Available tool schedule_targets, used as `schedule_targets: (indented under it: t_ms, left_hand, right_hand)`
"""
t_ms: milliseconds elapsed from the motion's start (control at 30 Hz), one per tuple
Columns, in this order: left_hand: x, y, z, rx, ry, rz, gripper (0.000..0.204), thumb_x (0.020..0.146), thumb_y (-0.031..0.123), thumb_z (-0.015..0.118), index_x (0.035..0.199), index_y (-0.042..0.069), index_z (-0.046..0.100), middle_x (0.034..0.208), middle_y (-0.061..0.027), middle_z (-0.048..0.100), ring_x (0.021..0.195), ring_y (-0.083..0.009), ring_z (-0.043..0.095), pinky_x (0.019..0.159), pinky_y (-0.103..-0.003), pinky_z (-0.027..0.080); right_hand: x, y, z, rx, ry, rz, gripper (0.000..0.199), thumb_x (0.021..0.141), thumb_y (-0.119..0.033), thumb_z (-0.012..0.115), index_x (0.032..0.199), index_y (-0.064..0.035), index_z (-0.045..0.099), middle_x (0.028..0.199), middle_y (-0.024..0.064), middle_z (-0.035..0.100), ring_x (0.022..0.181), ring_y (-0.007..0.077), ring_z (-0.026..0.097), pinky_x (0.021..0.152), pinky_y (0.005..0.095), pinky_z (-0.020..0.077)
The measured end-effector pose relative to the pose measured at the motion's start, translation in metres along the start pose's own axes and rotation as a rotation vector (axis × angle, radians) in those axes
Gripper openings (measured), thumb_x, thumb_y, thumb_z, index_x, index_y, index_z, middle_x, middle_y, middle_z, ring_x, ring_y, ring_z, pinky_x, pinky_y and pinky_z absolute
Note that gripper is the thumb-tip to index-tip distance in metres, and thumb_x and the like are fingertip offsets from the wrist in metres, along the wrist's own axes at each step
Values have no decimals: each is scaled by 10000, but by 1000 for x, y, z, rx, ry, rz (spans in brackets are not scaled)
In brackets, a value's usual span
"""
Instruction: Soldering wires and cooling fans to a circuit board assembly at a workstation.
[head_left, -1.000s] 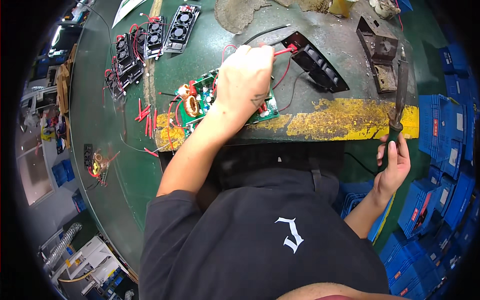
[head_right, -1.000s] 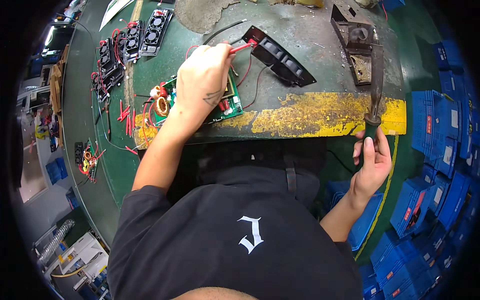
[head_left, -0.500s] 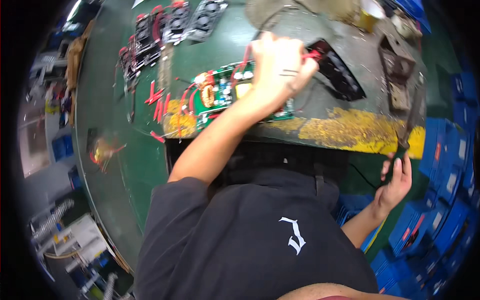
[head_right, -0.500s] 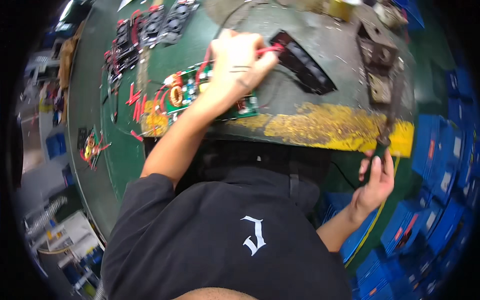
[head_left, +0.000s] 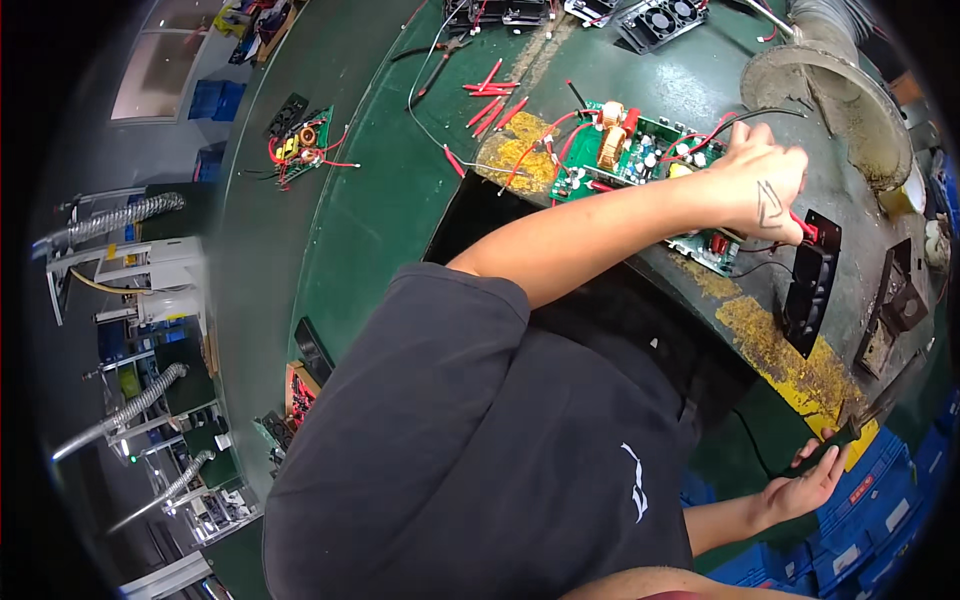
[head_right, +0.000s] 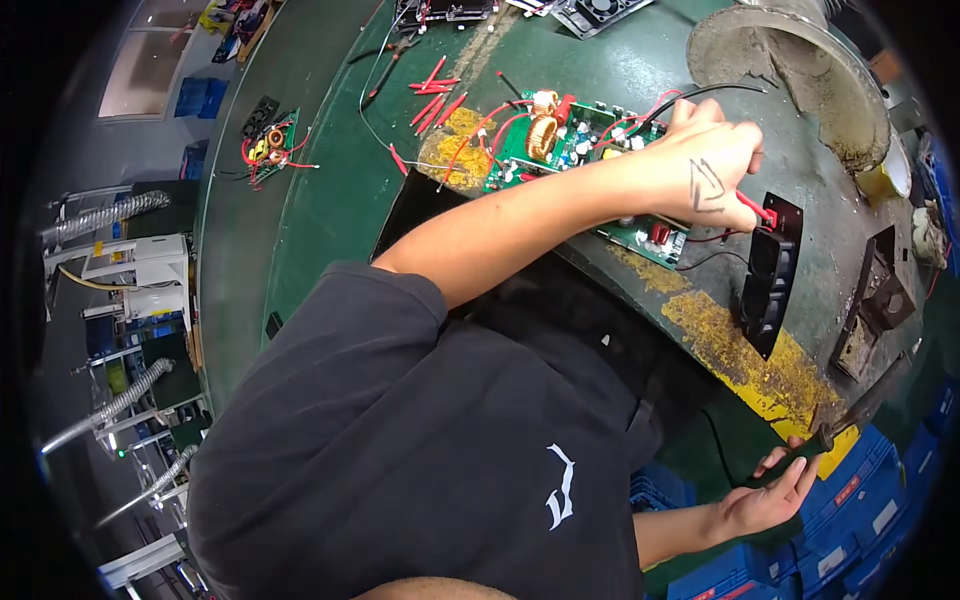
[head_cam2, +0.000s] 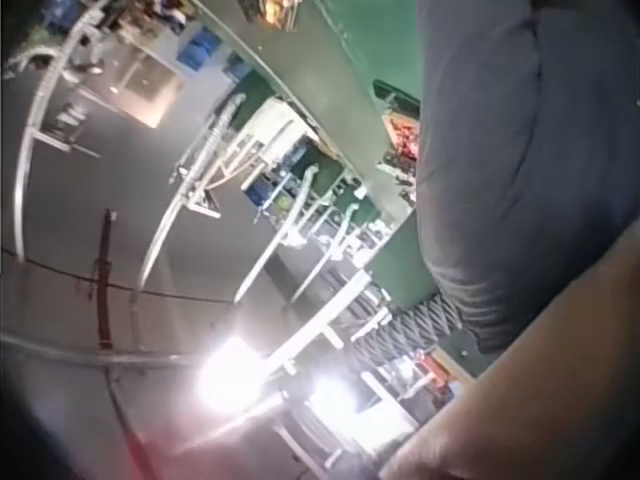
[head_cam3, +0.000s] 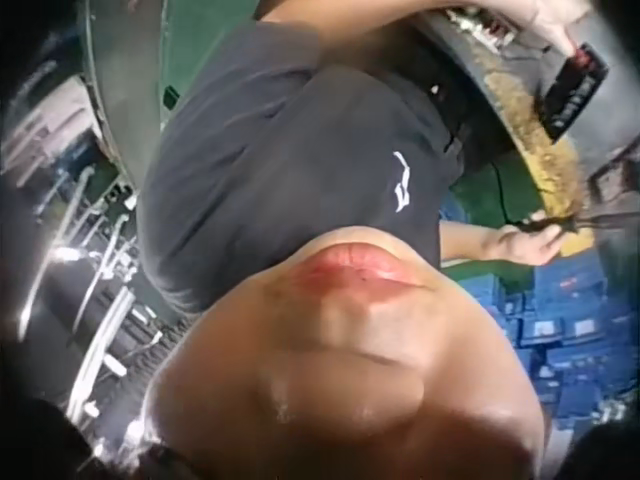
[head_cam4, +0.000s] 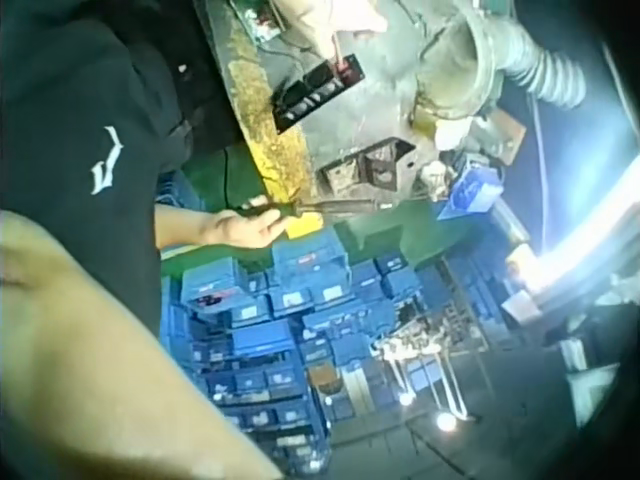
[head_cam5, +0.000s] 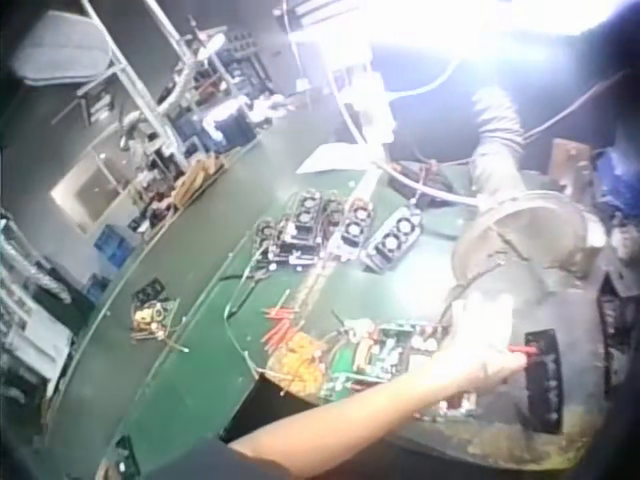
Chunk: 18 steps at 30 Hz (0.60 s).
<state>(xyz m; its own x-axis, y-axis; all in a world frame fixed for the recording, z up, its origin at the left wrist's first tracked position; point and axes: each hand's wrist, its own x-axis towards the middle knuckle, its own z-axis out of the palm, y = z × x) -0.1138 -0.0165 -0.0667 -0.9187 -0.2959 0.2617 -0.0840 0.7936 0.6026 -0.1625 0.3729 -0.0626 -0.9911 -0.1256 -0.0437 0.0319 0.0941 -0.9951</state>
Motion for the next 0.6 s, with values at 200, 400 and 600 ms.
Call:
schedule_targets:
  t_ms: [200,400,600]
  left_hand:
    - [3,0,-10,64,12,141,571,676,354,812,1134,77,611,1066,-185,630,1046,-361,598,913,-474,498]
    - [8,8,-31,3,8,661,459,647,17,701,1077,47,542,1108,-144,537,1016,-366,583,900,-426,499]
    - [17,8,-42,115,-27,732,340,663,26,703,975,73,578,1040,-135,550,949,-330,582,825,-425,509]
  right_hand:
    - [-6,2,-3,-6,59,36,450,1034,-160,573,1415,68,496,1072,130,691,712,123,565,546,233,369]
    - [-15,1,-9,66,43,10,403,1042,-109,523,1405,67,510,1063,151,690,699,110,562,540,224,402]
    - [-19,-8,-9,54,74,-4,357,1042,-107,512,1352,67,551,1061,135,683,701,98,558,524,210,388]
